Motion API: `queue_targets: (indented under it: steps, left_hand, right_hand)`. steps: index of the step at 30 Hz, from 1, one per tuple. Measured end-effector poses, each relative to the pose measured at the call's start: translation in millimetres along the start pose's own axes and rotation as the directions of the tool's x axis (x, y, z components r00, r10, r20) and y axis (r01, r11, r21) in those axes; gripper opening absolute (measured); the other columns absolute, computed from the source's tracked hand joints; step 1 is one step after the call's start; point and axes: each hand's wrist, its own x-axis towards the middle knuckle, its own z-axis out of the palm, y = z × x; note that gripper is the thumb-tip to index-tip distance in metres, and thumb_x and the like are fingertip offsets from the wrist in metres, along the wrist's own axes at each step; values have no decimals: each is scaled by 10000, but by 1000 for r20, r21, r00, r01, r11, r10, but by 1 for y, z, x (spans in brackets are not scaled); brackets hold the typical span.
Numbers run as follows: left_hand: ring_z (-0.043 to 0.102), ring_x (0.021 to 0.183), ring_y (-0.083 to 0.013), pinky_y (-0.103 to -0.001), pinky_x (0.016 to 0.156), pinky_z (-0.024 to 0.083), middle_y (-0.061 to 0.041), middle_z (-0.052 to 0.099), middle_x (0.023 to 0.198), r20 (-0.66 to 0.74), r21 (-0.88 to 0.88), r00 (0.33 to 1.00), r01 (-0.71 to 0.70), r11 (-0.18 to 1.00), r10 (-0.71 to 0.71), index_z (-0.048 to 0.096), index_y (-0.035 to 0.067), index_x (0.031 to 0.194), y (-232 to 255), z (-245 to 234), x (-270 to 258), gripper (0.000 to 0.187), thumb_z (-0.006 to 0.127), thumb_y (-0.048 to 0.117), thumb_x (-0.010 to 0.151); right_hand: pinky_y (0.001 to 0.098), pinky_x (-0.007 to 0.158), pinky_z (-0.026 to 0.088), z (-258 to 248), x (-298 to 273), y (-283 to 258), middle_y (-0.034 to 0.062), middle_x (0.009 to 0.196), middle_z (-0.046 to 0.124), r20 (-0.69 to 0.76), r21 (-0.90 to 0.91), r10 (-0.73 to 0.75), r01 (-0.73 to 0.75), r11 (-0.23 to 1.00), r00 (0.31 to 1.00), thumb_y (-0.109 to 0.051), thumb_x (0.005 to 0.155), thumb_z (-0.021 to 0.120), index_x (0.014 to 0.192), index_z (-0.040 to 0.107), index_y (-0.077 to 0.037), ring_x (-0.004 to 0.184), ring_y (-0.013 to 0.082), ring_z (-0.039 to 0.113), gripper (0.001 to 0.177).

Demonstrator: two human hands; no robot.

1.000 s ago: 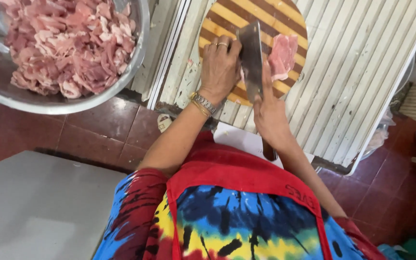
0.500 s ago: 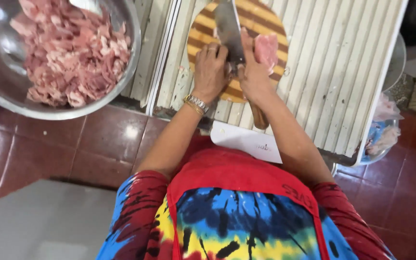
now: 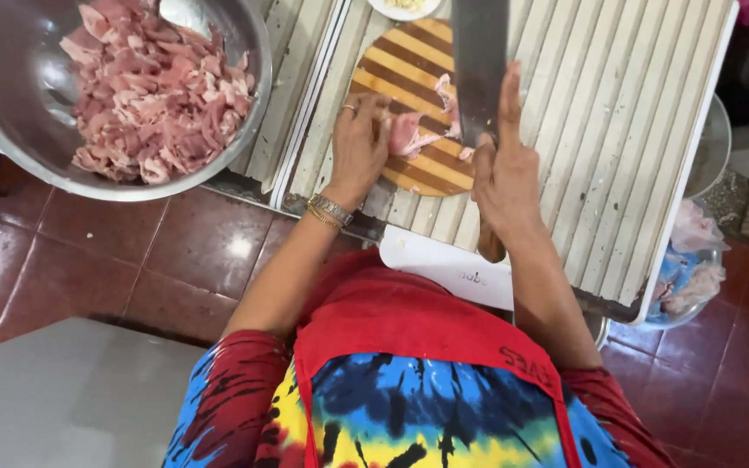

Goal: Slicing raw meat into small pieces using a cleaver on a wooden cutting board and then mixing the meat in a metal bowl.

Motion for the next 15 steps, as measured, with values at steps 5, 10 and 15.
queue_targets:
  steps: [5,10,15]
  left_hand:
    - [446,815,-244,-325,678,393,-91,494,903,-5,162,957,-285,945,290,557,58,900,24,6,-3,134,546,56,766]
    - [470,920,-244,-387,768,388,-91,533,980,156,422,952,-304,854,262,588,85,918,22,23,0,151,595,166,791]
    - [448,956,-230,-367,782,379,-78,532,1061,276,370,869,-491,789,411,626,84,899,9,17,-6,110,648,99,792]
  right_hand:
    - [476,566,385,47,-1,38,158,656,557,110,-183,368,-345,920,923,19,791,314,1441,26,-297,547,383,511,778]
    - [486,778,356,61,16,47,192,1038,150,87,-205,140,-119,972,986,106,856,329,1461,-50,-228,918,354,117,788]
    - [513,1017,314,48,50,30,304,1423,212,53,-182,170,-158,971,984,204,774,428,1435,-11,-198,1319,441,186,890]
